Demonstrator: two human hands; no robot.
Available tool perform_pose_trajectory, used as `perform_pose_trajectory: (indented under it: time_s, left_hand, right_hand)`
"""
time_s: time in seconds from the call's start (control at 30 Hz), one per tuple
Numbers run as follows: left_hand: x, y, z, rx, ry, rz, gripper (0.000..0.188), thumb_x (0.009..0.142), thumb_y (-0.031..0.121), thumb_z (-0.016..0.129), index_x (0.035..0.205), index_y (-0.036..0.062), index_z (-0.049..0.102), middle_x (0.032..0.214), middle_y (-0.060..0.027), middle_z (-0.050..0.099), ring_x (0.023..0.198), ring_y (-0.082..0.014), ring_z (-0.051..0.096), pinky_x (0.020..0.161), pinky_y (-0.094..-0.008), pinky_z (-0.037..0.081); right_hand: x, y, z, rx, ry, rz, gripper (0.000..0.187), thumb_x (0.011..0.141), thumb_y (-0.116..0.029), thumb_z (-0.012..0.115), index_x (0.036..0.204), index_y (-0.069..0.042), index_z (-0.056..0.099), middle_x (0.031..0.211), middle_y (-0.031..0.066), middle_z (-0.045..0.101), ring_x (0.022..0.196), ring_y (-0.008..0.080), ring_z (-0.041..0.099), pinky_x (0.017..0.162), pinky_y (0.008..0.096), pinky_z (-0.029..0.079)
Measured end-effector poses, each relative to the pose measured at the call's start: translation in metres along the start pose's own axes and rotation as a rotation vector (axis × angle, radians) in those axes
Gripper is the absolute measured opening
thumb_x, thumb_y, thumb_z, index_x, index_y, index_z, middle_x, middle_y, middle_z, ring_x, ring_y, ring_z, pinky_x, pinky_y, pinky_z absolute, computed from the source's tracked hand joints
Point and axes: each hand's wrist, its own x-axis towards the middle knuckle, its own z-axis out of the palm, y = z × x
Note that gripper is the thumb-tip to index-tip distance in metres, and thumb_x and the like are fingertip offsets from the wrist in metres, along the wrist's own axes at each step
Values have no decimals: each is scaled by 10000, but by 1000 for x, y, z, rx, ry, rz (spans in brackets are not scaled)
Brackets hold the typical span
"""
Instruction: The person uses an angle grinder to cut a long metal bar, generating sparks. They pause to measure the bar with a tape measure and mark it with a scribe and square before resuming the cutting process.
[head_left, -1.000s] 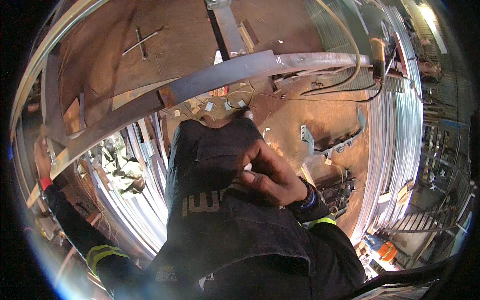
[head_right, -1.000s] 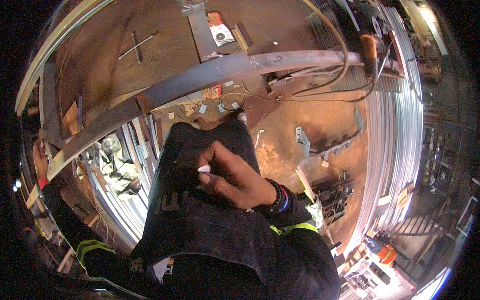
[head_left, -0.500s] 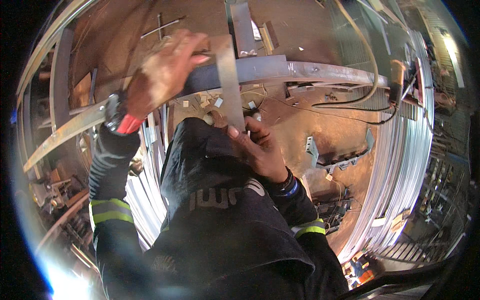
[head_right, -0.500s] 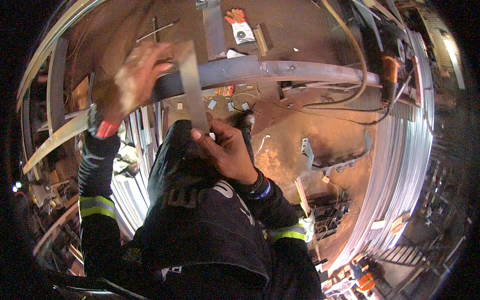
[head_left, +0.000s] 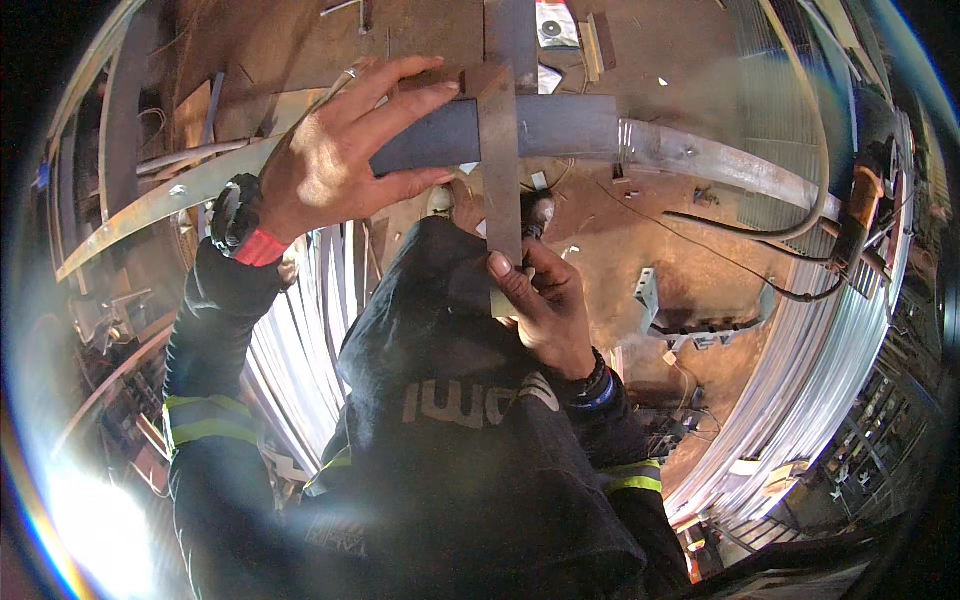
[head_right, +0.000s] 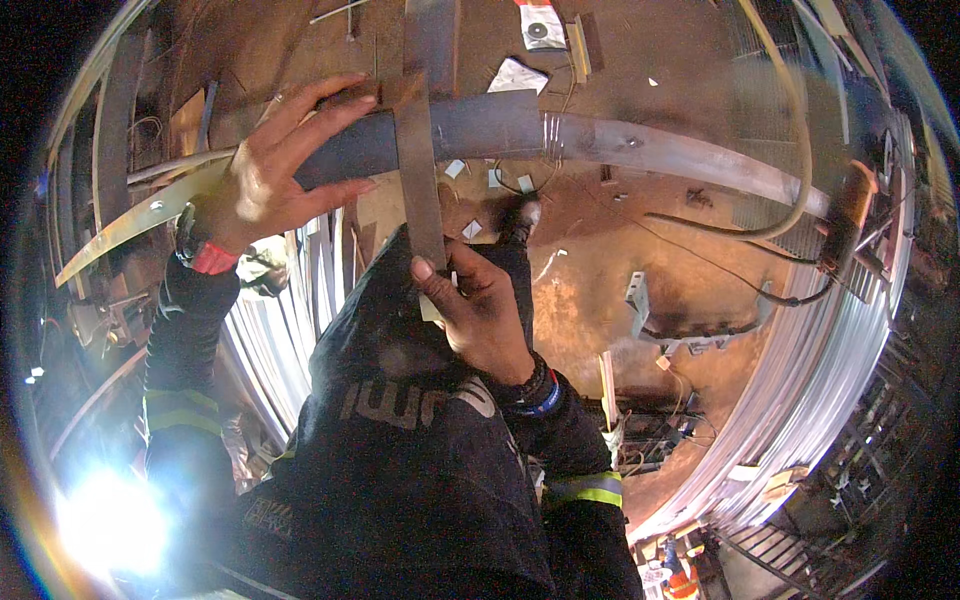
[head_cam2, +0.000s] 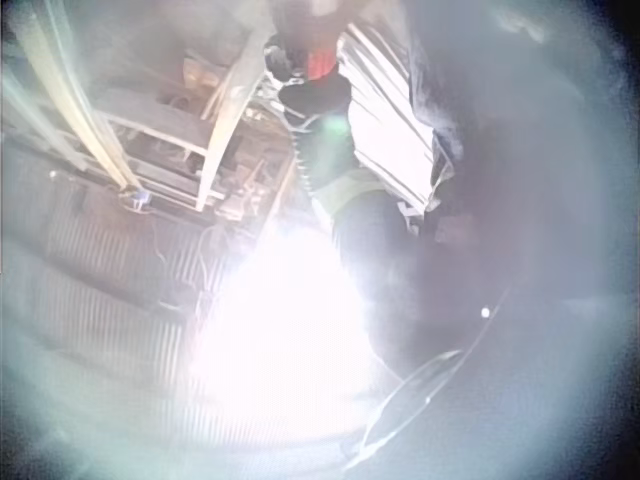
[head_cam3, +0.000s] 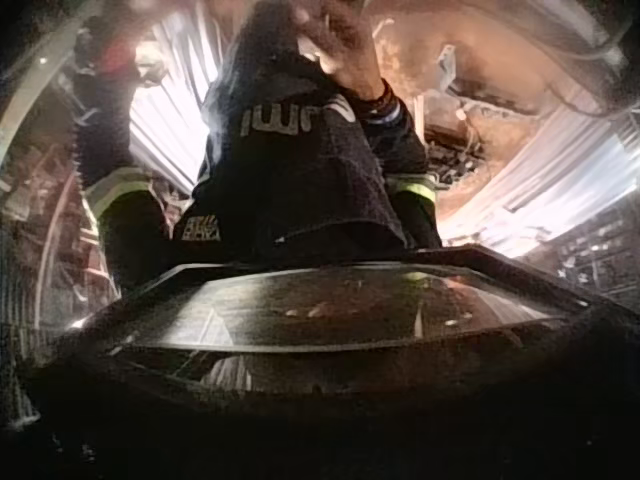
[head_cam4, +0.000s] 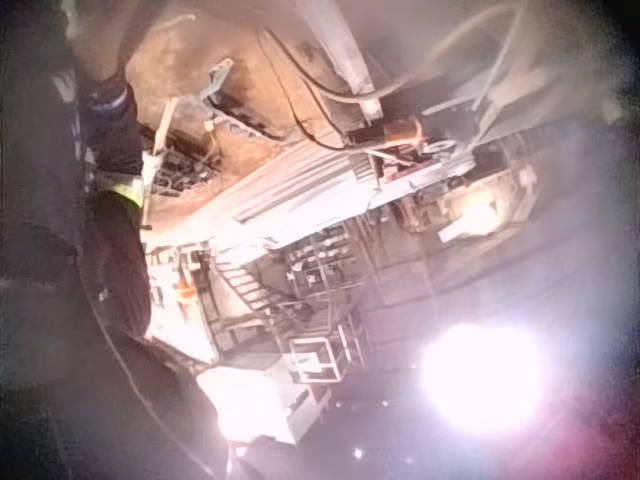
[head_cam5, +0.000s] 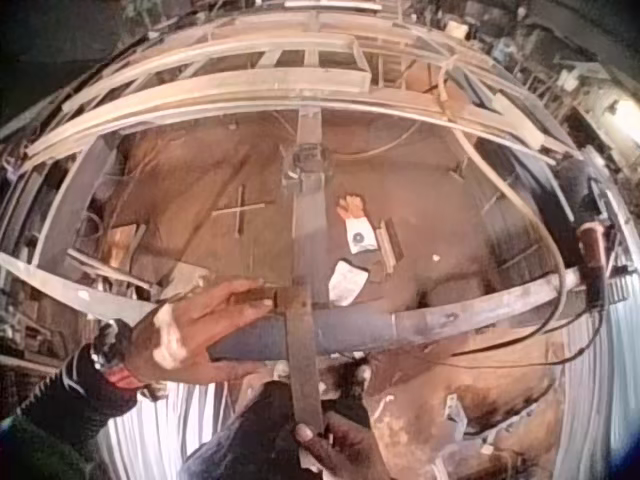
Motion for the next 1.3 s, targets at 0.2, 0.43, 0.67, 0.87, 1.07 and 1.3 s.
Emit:
perform_pose_trajectory:
  time_s: [0.2, 0.43, 0.67, 0.87, 1.07, 1.3]
  left_hand:
    - [-5, -3, 1, -2, -96, 3, 767, 751, 202, 828, 1442, 105, 510, 1444, -201, 462, 1292, -396, 494, 1057, -469, 415]
    - [-2, -10, -1, -39, -73, -6, 826, 703, 211, 858, 1445, 111, 509, 1434, -185, 466, 1267, -380, 506, 1048, -452, 432]
    - [0, -7, 3, -61, -56, -12, 856, 700, 198, 853, 1463, 93, 481, 1438, -188, 461, 1269, -377, 507, 1052, -447, 433]
    - [-4, -9, 3, 9, -129, -6, 858, 717, 192, 824, 1483, 91, 451, 1469, -188, 427, 1308, -387, 455, 1081, -465, 388]
    - [3, -8, -1, 125, -217, 14, 874, 735, 216, 802, 1506, 92, 410, 1498, -184, 393, 1340, -391, 410, 1107, -476, 339]
    - [2, -10, -3, 124, -241, 14, 854, 770, 220, 785, 1517, 97, 391, 1502, -186, 375, 1345, -397, 398, 1111, -487, 332]
  right_hand:
    - [-2, -2, -5, -56, -15, 19, 250, 1009, -260, 625, 1050, -15, 648, 885, -41, 594, 840, 50, 488, 751, 223, 409]
    - [1, -9, -10, -60, 38, 41, 285, 987, -290, 647, 1020, -9, 680, 854, -8, 650, 763, 68, 552, 692, 237, 417]
    - [2, -16, -4, -90, 74, 50, 300, 980, -302, 654, 1013, -5, 682, 849, -3, 646, 756, 76, 541, 691, 236, 406]
    - [-1, -14, -10, -31, 48, 100, 321, 984, -315, 645, 1014, 2, 680, 860, 7, 645, 790, 78, 536, 730, 239, 398]
    - [1, -14, -12, -66, -10, 16, 230, 994, -279, 646, 1020, -52, 630, 881, -47, 593, 824, 39, 501, 734, 226, 415]
    - [2, -11, -16, -52, -12, 21, 245, 995, -253, 640, 1091, -38, 576, 934, -8, 586, 850, 73, 512, 746, 242, 428]
